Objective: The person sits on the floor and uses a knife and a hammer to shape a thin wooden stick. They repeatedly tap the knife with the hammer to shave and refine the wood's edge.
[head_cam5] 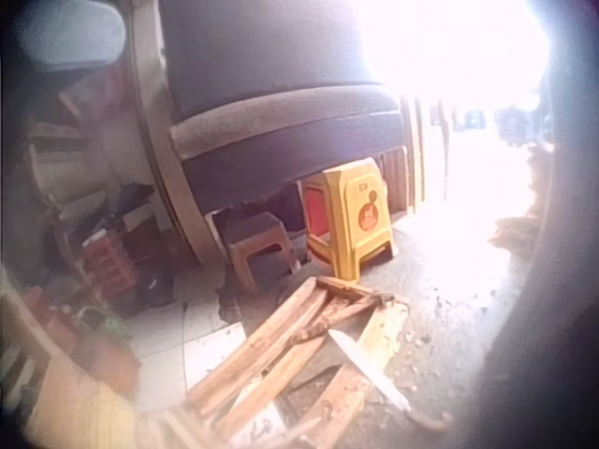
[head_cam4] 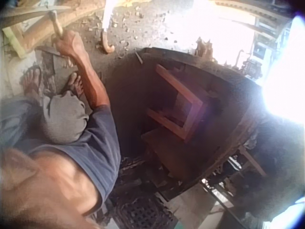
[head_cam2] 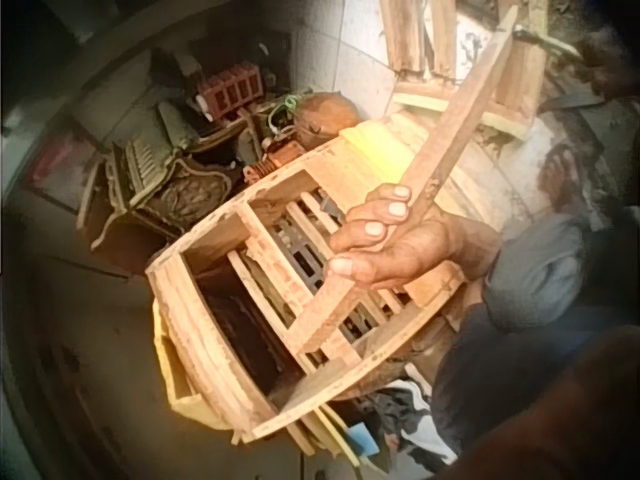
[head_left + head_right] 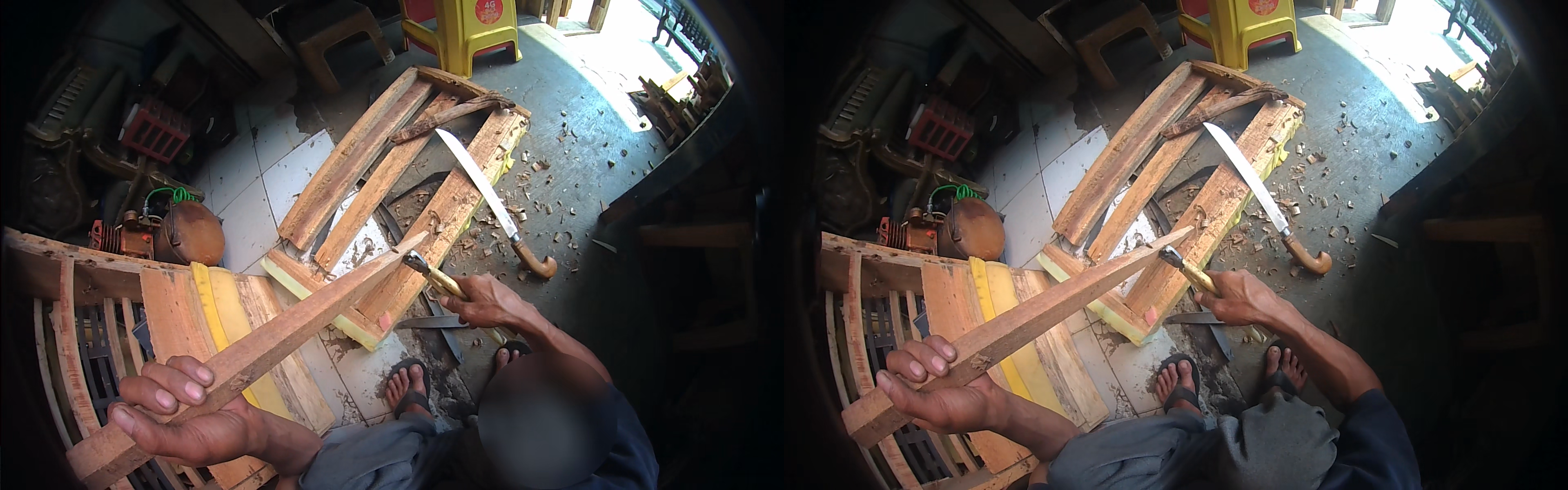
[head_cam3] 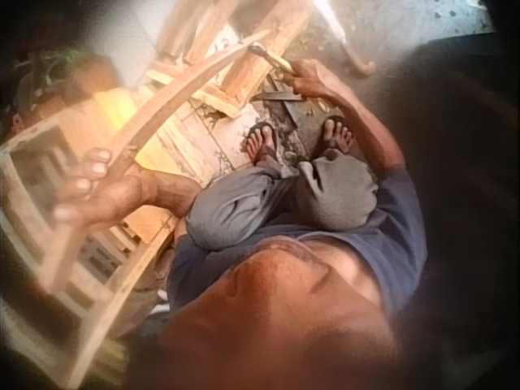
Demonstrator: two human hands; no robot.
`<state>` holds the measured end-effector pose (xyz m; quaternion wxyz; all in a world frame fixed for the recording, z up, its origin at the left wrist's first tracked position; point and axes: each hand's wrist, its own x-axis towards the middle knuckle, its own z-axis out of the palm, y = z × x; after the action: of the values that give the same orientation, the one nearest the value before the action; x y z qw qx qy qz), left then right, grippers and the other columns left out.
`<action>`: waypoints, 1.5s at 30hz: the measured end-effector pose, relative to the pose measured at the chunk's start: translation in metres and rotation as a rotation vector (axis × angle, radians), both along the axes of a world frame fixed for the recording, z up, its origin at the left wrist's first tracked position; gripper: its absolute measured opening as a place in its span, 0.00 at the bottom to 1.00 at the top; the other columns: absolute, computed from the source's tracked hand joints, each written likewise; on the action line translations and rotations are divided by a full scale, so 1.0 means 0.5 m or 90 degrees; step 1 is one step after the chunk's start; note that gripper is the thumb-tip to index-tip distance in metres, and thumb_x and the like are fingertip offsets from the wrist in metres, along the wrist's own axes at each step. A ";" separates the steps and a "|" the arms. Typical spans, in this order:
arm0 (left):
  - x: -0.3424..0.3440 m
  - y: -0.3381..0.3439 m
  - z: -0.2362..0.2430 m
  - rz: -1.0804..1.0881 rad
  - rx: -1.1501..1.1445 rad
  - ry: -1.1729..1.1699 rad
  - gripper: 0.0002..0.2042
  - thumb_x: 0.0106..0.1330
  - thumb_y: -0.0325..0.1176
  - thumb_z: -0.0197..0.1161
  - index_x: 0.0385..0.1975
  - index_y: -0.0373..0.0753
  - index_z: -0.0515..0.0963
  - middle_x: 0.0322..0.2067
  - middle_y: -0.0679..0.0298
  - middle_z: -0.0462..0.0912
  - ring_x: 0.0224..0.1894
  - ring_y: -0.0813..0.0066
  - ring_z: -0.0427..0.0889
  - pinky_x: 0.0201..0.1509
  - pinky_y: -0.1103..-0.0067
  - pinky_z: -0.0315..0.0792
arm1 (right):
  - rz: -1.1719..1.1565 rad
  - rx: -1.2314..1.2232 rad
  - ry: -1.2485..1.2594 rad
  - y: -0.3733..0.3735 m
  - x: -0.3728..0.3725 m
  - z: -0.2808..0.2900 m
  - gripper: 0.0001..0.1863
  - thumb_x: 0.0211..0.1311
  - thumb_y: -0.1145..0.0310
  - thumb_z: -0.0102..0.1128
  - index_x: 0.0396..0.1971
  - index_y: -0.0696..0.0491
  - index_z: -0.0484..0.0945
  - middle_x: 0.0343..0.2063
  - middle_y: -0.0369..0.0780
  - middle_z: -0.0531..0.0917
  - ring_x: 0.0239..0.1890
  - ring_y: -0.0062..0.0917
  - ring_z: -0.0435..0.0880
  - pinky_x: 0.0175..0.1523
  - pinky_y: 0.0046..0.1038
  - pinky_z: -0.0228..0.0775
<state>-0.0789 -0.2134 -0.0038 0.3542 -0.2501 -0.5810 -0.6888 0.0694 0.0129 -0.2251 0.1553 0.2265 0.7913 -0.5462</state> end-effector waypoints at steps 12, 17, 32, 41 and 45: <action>0.001 0.004 -0.001 0.026 0.007 -0.011 0.22 0.82 0.47 0.46 0.21 0.46 0.64 0.18 0.73 0.62 0.14 0.86 0.66 0.19 0.86 0.72 | 0.029 0.095 -0.019 -0.001 -0.009 0.021 0.22 0.71 0.54 0.58 0.51 0.58 0.79 0.35 0.59 0.85 0.42 0.54 0.86 0.48 0.49 0.75; 0.005 -0.006 -0.003 -0.024 0.010 -0.007 0.20 0.80 0.44 0.53 0.22 0.45 0.64 0.18 0.71 0.62 0.18 0.82 0.65 0.24 0.82 0.68 | 0.010 0.081 0.021 0.002 -0.002 0.002 0.23 0.71 0.51 0.59 0.53 0.56 0.80 0.23 0.52 0.81 0.28 0.46 0.84 0.38 0.46 0.72; 0.011 0.005 0.001 0.019 -0.012 -0.004 0.22 0.82 0.47 0.46 0.21 0.46 0.65 0.17 0.73 0.64 0.13 0.86 0.68 0.19 0.85 0.73 | -0.025 0.025 -0.055 0.002 -0.022 0.024 0.23 0.72 0.54 0.56 0.45 0.63 0.82 0.29 0.59 0.84 0.36 0.51 0.88 0.44 0.47 0.75; 0.004 0.011 0.002 0.027 -0.006 -0.002 0.22 0.82 0.47 0.47 0.21 0.46 0.65 0.17 0.73 0.63 0.13 0.86 0.67 0.19 0.86 0.72 | -0.043 0.050 0.008 0.001 -0.022 -0.022 0.24 0.72 0.53 0.56 0.43 0.64 0.83 0.24 0.59 0.82 0.29 0.49 0.86 0.40 0.46 0.76; -0.007 -0.012 -0.004 -0.011 0.013 -0.021 0.20 0.80 0.44 0.54 0.22 0.45 0.64 0.17 0.70 0.62 0.18 0.81 0.65 0.26 0.82 0.66 | -0.031 0.041 -0.010 0.002 -0.032 -0.012 0.24 0.70 0.54 0.56 0.43 0.64 0.83 0.23 0.59 0.82 0.28 0.49 0.86 0.39 0.46 0.76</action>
<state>-0.0827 -0.2193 -0.0059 0.3410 -0.2398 -0.5775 -0.7020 0.0533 0.0140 -0.2310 0.1405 0.2548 0.8015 -0.5225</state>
